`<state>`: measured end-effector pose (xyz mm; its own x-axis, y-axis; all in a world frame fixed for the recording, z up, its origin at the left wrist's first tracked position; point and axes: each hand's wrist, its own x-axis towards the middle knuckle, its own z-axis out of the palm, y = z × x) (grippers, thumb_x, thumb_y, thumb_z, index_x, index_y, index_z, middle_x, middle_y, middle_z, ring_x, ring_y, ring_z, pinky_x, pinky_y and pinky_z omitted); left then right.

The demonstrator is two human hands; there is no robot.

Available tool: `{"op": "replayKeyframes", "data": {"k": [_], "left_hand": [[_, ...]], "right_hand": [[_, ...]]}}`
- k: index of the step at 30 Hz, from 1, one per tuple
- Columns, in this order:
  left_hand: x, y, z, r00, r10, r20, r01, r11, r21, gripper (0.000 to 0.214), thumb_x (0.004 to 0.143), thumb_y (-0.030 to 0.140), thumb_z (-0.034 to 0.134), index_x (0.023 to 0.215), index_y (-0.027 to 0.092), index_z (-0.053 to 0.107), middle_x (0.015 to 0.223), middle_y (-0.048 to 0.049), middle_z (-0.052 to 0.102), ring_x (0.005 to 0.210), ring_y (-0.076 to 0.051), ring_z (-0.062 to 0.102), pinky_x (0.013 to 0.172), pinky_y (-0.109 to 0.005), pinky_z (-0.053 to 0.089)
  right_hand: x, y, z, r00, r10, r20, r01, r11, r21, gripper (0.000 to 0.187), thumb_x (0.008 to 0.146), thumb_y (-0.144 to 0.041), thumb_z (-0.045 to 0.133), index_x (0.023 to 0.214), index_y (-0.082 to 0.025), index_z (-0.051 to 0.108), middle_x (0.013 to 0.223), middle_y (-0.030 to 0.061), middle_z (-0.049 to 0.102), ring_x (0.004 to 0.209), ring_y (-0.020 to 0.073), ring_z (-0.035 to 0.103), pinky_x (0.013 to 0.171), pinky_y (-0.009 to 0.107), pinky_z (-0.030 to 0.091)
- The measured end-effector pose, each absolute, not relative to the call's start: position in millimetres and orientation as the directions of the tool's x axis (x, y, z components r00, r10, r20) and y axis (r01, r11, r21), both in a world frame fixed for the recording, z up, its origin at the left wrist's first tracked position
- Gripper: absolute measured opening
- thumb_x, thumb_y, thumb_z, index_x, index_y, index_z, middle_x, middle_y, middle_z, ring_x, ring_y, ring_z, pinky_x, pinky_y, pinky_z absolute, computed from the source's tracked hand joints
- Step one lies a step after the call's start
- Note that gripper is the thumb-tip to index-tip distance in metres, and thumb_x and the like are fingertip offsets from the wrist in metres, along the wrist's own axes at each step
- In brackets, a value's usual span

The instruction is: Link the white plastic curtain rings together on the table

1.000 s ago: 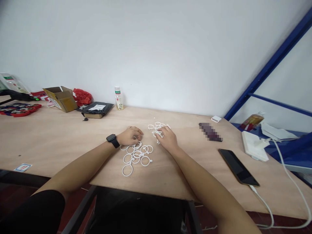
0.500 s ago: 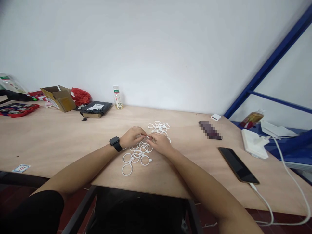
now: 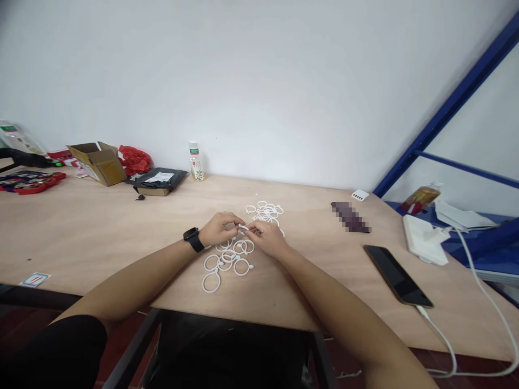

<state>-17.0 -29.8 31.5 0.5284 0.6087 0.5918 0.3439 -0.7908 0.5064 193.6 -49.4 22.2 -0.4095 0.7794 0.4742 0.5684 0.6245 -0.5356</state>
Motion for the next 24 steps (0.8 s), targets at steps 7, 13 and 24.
{"op": "replayKeyframes", "data": {"k": [7, 13, 24], "left_hand": [[-13.2, -30.5, 32.1, 0.542, 0.631, 0.555, 0.351, -0.77, 0.533, 0.02, 0.072, 0.009, 0.05, 0.076, 0.015, 0.068, 0.075, -0.003, 0.068, 0.073, -0.014, 0.062, 0.074, -0.027, 0.049], [-21.8, -22.5, 32.8, 0.53, 0.598, 0.602, 0.333, -0.799, 0.5, 0.043, 0.072, 0.012, 0.052, 0.113, 0.017, 0.062, 0.117, -0.009, 0.064, 0.107, -0.021, 0.059, 0.096, -0.037, 0.046], [-48.5, -7.6, 28.1, 0.732, 0.656, 0.184, 0.589, -0.745, 0.312, 0.014, 0.069, 0.027, 0.068, 0.082, 0.021, 0.071, 0.118, -0.0041, 0.064, 0.112, -0.025, 0.054, 0.103, -0.04, 0.033]], "right_hand": [[188.2, -52.4, 20.1, -0.47, 0.765, 0.44, 0.568, 0.643, -0.513, 0.01, 0.084, -0.028, 0.063, 0.08, -0.02, 0.068, 0.071, 0.0002, 0.069, 0.06, 0.0116, 0.059, 0.058, 0.022, 0.042], [194.7, -43.5, 15.5, -0.301, 0.815, 0.495, 0.657, 0.554, -0.512, 0.013, 0.084, -0.032, 0.062, 0.082, -0.022, 0.068, 0.075, 0.001, 0.071, 0.065, 0.0148, 0.063, 0.063, 0.024, 0.046], [218.9, -25.2, 19.4, -0.046, 0.898, 0.438, 0.8, 0.295, -0.522, 0.027, 0.083, -0.042, 0.06, 0.099, -0.024, 0.07, 0.074, -0.0007, 0.071, 0.066, 0.0162, 0.064, 0.06, 0.025, 0.042]]}}
